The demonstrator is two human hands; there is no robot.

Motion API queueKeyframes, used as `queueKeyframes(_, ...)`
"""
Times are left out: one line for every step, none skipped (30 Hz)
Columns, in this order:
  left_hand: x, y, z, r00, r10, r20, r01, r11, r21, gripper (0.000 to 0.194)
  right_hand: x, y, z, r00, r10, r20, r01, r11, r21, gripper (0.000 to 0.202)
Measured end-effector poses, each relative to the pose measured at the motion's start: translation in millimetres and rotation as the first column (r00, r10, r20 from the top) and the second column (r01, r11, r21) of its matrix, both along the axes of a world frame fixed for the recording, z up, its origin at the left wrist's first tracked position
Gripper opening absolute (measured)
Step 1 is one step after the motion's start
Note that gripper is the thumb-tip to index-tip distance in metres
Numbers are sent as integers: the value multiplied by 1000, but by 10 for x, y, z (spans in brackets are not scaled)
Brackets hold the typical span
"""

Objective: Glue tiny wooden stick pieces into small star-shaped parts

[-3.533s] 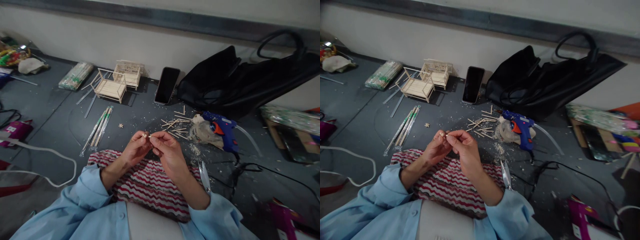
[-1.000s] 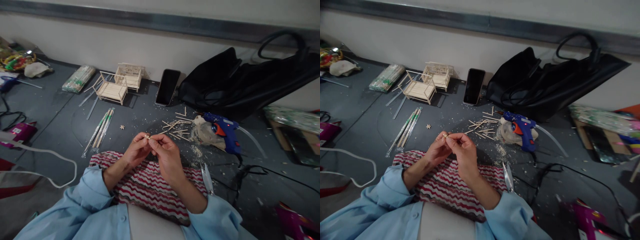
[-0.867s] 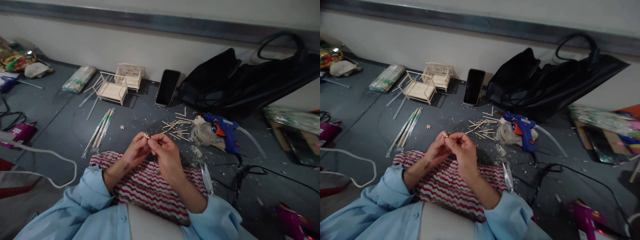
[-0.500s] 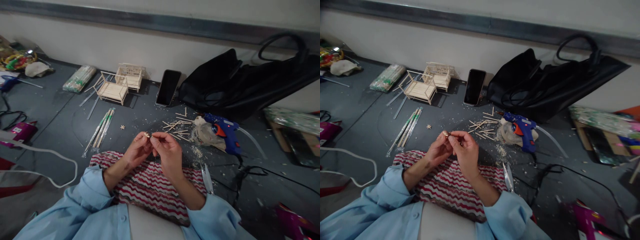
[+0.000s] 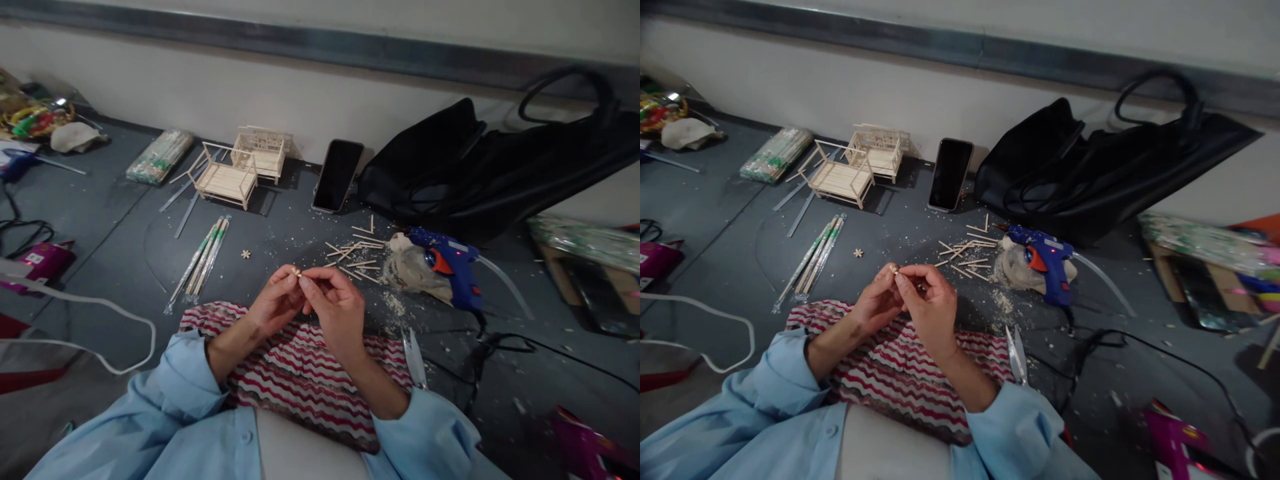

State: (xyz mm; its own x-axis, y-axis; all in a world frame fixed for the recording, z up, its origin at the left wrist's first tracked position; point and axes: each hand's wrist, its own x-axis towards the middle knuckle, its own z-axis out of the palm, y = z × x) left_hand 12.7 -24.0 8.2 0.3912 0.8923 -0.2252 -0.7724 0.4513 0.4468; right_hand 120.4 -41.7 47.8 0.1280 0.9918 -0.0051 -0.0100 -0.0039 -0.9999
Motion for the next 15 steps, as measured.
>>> queueKeyframes(-1,-1,3,1000,-2,-5,2,1000,-3,35,-2,-2,2,1000,-3,1,3,1000,1,14)
queueKeyframes(-2,-2,6,1000,-3,-9,3,1000,-5,35,-4,-3,4,1000,-5,1,5,1000,3,14)
queueKeyframes(-2,-2,9,1000,-4,-12,4,1000,-8,35,-6,-5,5,1000,-5,2,5,1000,6,14)
queueKeyframes(-2,-3,13,1000,-3,-14,2,1000,-11,36,-6,-6,6,1000,-5,3,5,1000,8,14)
queueKeyframes(-2,-3,19,1000,-3,-15,3,1000,-14,36,-7,-6,5,1000,-7,5,7,1000,10,14)
queueKeyframes(-2,-3,26,1000,-4,-17,4,1000,-17,36,-7,-7,4,1000,-7,8,7,1000,10,14)
queueKeyframes(-1,-3,34,1000,-7,-19,6,1000,-20,36,-6,-6,3,1000,-6,9,6,1000,10,14)
queueKeyframes(-1,-4,42,1000,-7,-22,7,1000,-23,36,-6,-5,2,1000,-4,10,4,1000,10,14)
queueKeyframes(0,-4,49,1000,-7,-25,7,1000,-25,36,-6,-4,2,1000,-4,11,3,1000,12,14)
queueKeyframes(0,-4,55,1000,-8,-27,7,1000,-27,36,-5,-3,3,1000,-3,13,3,1000,16,14)
queueKeyframes(0,-5,59,1000,-6,-28,6,1000,-26,36,-5,-3,6,1000,-3,20,3,1000,19,13)
queueKeyframes(-1,-5,60,1000,-4,-29,3,1000,-25,36,-5,-2,10,1000,-4,30,3,1000,21,13)
queueKeyframes(-1,-4,60,1000,-2,-28,1,1000,-23,36,-5,-3,15,999,-6,44,5,1000,24,13)
queueKeyframes(-2,-4,57,1000,-1,-26,0,1000,-20,35,-5,-3,21,998,-9,58,7,1000,26,13)
queueKeyframes(-4,-4,53,1000,-1,-24,1,1000,-17,35,-5,-4,28,997,-9,71,7,1000,29,12)
